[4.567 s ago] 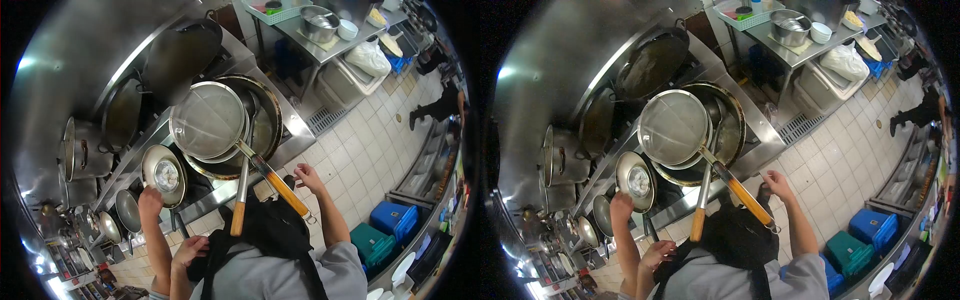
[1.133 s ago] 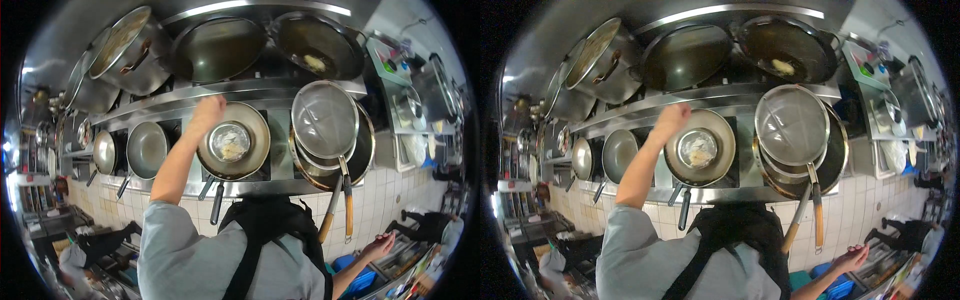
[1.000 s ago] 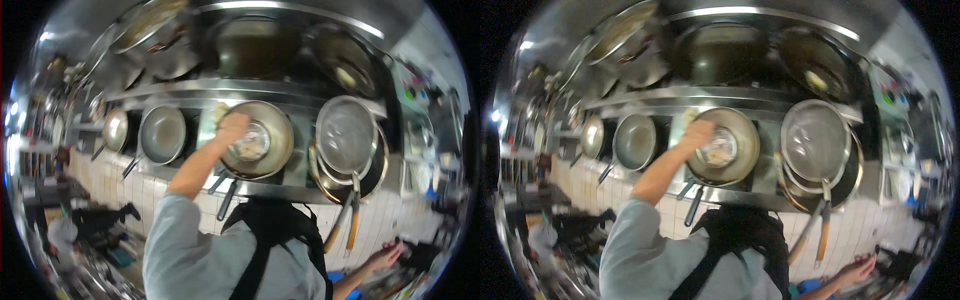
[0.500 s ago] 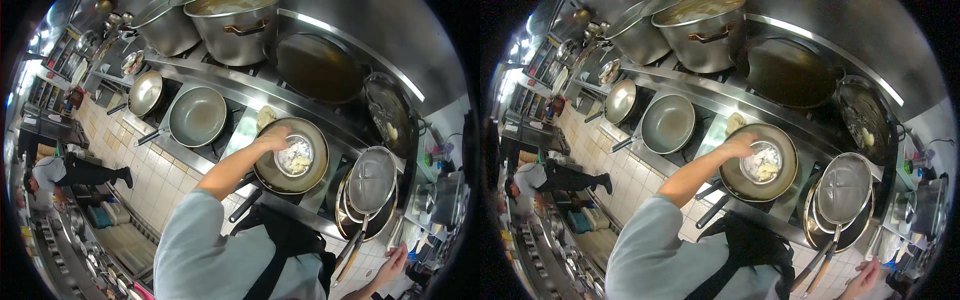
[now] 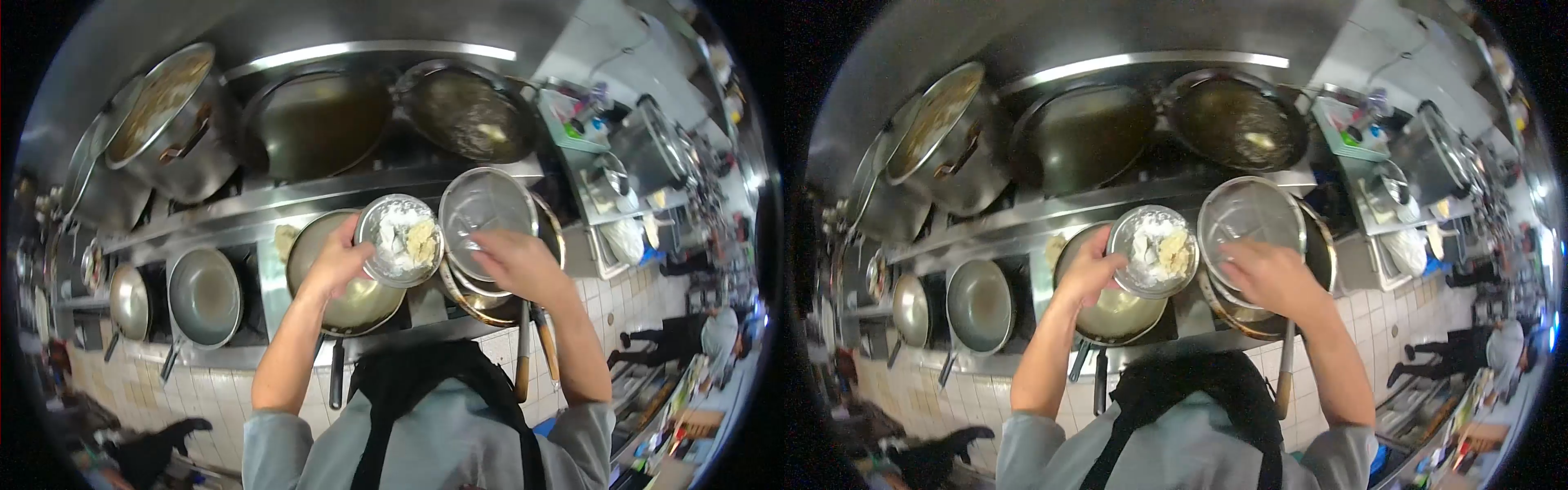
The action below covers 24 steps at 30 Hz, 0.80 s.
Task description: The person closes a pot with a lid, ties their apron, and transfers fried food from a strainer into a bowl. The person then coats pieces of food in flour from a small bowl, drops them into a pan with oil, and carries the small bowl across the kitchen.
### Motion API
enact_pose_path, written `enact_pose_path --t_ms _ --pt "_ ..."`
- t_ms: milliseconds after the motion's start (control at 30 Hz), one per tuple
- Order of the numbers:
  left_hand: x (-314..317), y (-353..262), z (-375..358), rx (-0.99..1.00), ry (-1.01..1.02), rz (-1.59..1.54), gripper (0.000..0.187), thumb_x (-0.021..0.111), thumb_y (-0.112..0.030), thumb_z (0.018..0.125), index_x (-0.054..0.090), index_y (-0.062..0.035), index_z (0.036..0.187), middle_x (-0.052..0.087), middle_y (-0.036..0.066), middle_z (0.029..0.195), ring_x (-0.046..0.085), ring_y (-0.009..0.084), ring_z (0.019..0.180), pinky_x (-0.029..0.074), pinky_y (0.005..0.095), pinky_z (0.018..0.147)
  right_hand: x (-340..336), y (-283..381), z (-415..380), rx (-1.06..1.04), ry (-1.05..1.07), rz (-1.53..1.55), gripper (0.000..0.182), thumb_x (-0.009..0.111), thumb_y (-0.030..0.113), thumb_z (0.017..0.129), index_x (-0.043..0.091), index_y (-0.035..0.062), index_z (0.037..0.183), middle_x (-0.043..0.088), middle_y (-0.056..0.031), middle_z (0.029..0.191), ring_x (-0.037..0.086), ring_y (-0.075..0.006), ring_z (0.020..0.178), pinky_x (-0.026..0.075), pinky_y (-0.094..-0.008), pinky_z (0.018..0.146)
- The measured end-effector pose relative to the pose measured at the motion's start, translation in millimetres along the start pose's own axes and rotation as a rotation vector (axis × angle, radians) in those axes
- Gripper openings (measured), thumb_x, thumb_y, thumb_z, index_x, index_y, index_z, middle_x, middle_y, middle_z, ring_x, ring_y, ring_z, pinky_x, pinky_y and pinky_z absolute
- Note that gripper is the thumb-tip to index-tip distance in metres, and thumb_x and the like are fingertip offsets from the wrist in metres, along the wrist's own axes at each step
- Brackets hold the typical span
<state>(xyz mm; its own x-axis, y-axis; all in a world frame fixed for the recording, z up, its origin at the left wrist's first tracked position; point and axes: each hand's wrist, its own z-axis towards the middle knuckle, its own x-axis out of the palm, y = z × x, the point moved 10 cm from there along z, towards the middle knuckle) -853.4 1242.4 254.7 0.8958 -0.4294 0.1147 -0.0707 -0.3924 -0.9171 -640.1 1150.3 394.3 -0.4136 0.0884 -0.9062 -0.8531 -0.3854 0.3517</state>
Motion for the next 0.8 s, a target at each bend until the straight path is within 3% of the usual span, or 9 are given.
enact_pose_path --t_ms 133,167,267,467,700,800 --pt "30 -18 4 0.075 0.04 -0.197 0.06 0.055 0.004 0.084 0.048 -0.0092 0.142 0.064 0.007 0.123 0.068 0.0183 0.098 0.063 0.0341 0.071 26 7 39 -0.042 0.09 -0.099 0.04 0.068 0.021 0.09 0.056 0.0079 0.126 0.066 -0.0185 0.112 0.069 -0.0373 0.097 0.058 -0.0475 0.077" --pt "38 -23 10 0.082 0.07 -0.197 0.065 0.048 0.01 0.084 0.04 -0.0045 0.147 0.062 0.015 0.128 0.068 0.0242 0.105 0.065 0.0382 0.075 30 5 47 -0.07 0.123 -0.094 0.045 0.069 0.021 0.089 0.053 0.0092 0.13 0.064 -0.019 0.116 0.068 -0.0381 0.099 0.058 -0.0483 0.077" --pt "44 -31 22 0.159 0.076 -0.233 0.064 0.051 0.008 0.082 0.046 -0.0085 0.144 0.063 0.01 0.124 0.068 0.0203 0.104 0.065 0.0372 0.074 37 -9 62 -0.011 0.235 -0.115 0.05 0.07 0.021 0.088 0.051 0.0105 0.133 0.059 -0.02 0.122 0.067 -0.0392 0.103 0.058 -0.0486 0.079" --pt "50 -43 45 0.138 0.086 -0.256 0.064 0.05 0.01 0.082 0.046 -0.0084 0.143 0.064 0.011 0.122 0.069 0.021 0.102 0.066 0.0377 0.073 35 -21 85 -0.047 0.294 -0.146 0.05 0.073 0.02 0.085 0.056 0.0103 0.13 0.054 -0.021 0.128 0.067 -0.0375 0.105 0.059 -0.0466 0.082" --pt "51 -37 72 0.056 0.048 -0.339 0.062 0.052 0.009 0.083 0.047 -0.0094 0.142 0.065 0.009 0.12 0.071 0.0186 0.093 0.065 0.035 0.07 30 -43 110 -0.065 0.4 -0.157 0.04 0.07 0.019 0.089 0.059 0.0117 0.127 0.062 -0.0145 0.117 0.067 -0.0341 0.103 0.056 -0.0454 0.083" --pt "50 -32 85 0.046 0.017 -0.407 0.06 0.052 0.009 0.085 0.047 -0.0098 0.142 0.065 0.01 0.12 0.072 0.0181 0.092 0.065 0.0334 0.069 16 -49 122 -0.028 0.309 -0.04 0.038 0.07 0.018 0.089 0.06 0.0087 0.124 0.065 -0.014 0.111 0.066 -0.0345 0.102 0.055 -0.044 0.084"
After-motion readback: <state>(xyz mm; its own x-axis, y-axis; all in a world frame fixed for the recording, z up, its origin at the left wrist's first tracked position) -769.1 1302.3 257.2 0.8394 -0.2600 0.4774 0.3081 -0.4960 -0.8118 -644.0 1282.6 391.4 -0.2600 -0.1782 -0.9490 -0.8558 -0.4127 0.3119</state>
